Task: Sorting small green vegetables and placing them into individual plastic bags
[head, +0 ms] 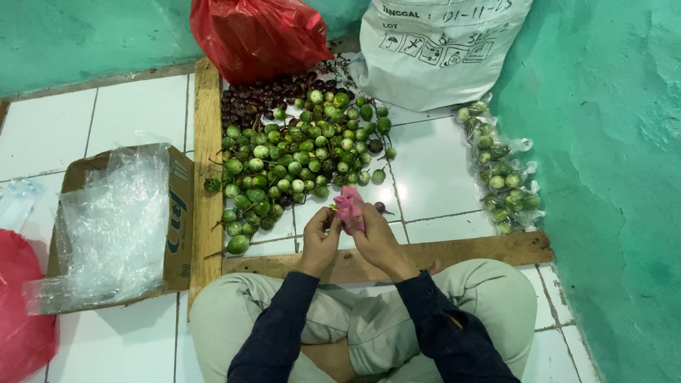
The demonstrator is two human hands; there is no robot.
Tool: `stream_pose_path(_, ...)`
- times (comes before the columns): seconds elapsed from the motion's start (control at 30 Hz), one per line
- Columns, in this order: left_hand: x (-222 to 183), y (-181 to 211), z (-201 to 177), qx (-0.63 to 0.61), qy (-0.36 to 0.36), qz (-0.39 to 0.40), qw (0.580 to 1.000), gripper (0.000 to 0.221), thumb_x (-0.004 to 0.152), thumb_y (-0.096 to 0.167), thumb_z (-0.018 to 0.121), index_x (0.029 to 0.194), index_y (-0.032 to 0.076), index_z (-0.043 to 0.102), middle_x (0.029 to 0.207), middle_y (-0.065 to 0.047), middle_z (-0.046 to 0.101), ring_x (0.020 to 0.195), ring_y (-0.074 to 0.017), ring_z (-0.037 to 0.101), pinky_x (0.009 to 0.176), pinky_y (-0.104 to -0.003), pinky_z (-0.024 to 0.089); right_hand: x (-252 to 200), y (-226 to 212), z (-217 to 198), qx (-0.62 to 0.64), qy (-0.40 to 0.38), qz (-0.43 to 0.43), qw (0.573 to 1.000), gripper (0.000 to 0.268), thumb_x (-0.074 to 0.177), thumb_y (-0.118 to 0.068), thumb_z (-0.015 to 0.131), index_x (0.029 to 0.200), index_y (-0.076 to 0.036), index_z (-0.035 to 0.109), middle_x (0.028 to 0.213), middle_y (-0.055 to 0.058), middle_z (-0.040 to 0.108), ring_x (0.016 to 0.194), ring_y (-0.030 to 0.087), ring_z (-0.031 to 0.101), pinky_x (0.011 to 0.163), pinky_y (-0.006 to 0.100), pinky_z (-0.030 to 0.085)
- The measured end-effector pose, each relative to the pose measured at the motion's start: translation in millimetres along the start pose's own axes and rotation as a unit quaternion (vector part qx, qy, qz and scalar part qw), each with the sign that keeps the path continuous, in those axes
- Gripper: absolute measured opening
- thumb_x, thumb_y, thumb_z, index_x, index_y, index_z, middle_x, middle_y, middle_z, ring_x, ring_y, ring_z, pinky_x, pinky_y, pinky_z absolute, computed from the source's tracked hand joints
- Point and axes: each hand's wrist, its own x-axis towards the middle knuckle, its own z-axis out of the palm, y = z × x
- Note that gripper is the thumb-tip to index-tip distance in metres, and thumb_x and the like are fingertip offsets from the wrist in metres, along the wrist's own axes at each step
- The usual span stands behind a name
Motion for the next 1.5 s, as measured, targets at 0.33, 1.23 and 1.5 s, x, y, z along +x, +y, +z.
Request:
stream_pose_path(0.33,-1.1,18.4,6.6,-0.071,0.0,-0.036,0.997,0.022,0.104,0.016,0.061,0.089,0.004,0.07,0.07,-0.006,0.064,0.072,-0.0117,0.057,0.072,-0.031,0.052,4.7,52.3,3.8,0.052,0.113,0.034,0.992,0.026,0.1,-0.017,0.042,0.114,-0.012,0.064,0.091,0.013,0.066,0.087,0.033,0.067,0.083,0.046,0.053)
stream_pose_path(1.23,-5.5,-17.9,21.6,-0.08,0.022,-0.054,0.995,0.042,0.092,0.003,0.074,0.133,0.0,0.065,0.109,-0.014,0.076,0.1,-0.018,0.07,0.087,-0.035,0.059,0.2,57.7,15.6,-0.031,0.06,0.075,0.995,0.024,0.1,-0.026,0.05,0.111,-0.012,0.065,0.08,0.027,0.068,0.084,0.054,0.067,0.071,0.057,0.052)
stream_pose_path(1.5,-2.0,-13.5,8.8,-0.063,0.066,-0.095,0.991,0.041,0.082,0.003,0.083,0.119,-0.003,0.066,0.09,-0.011,0.074,0.083,-0.0168,0.07,0.071,-0.03,0.061,3.4,5.0,-9.5,0.061,0.122,0.058,0.989,0.038,0.092,-0.008,0.045,0.124,-0.009,0.065,0.093,0.023,0.073,0.095,0.047,0.07,0.087,0.056,0.053)
